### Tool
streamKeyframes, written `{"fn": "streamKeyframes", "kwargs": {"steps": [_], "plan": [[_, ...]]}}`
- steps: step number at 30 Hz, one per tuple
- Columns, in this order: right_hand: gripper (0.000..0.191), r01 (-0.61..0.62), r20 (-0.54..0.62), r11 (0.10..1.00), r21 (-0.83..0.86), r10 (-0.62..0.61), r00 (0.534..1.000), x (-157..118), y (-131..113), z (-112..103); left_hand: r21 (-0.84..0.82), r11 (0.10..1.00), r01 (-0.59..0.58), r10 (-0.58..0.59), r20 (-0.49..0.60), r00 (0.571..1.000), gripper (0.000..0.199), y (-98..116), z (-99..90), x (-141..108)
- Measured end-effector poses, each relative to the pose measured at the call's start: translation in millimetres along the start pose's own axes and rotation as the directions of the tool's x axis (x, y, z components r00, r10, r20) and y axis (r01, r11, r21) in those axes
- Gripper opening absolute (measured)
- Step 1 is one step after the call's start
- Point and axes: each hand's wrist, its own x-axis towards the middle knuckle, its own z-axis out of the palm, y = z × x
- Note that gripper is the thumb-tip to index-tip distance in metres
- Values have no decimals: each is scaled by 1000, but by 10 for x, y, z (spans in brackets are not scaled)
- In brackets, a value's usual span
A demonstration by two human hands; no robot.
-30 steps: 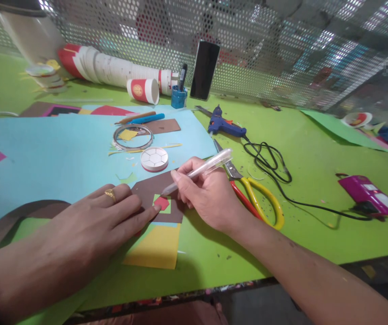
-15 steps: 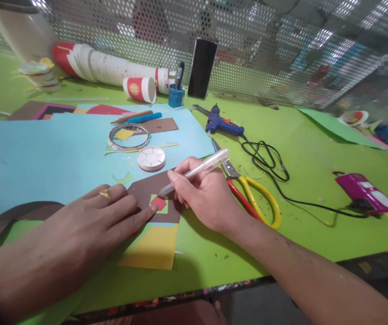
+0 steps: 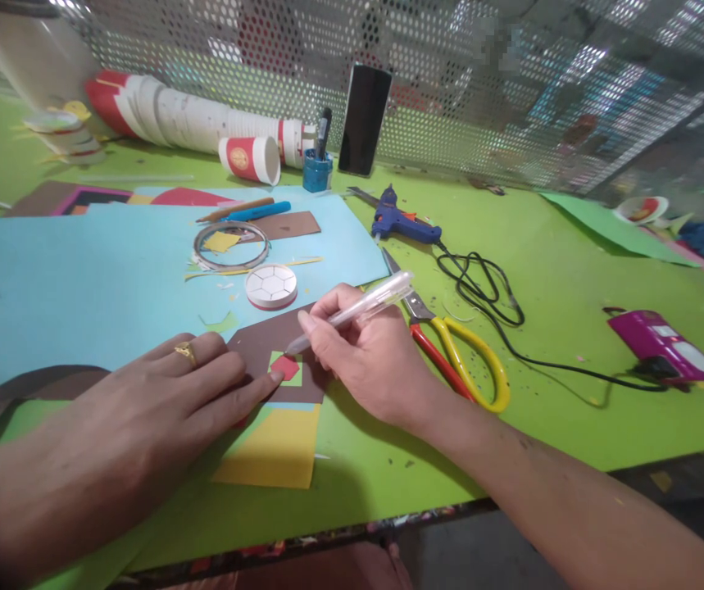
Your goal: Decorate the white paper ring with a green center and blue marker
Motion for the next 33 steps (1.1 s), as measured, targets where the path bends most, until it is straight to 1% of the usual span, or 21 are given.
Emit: {"fn": "streamKeyframes", "kwargs": {"steps": [5,8,13,15,18,22,26,30,33], "plan": [[20,6,8,1000,-8,-6,1000,-14,10,-22,10,1000,17,-16,-27,999,36,7,68,-27],[19,4,4,1000,-18,-4,1000,-17,12,-35,21,999,25,-24,-25,999,36,5,95,-37],[19,-13,5,1000,-4,13,1000,-22,2,-44,20,999,29,-28,-48,998,36,15,100,-42],[19,-19,2,1000,6,19,1000,-26,-2,-48,28,998,54,-53,-49,997,37,37,90,-36],[19,-27,-5,999,22,27,1000,-29,-8,-57,35,994,108,-108,-4,994,37,75,65,-21],[20,-41,-10,999,35,41,999,-33,-17,-67,5,992,126,-126,45,991,35,97,32,-9],[19,-53,-10,998,32,53,999,-38,-17,-73,-21,990,143,-141,55,988,33,93,18,-1],[19,-54,-19,998,21,55,998,-37,-8,-73,-19,991,132,-131,54,990,36,90,19,5],[19,-52,-17,998,22,53,998,-32,-4,-74,-21,991,131,-129,63,990,34,79,29,2]]}}
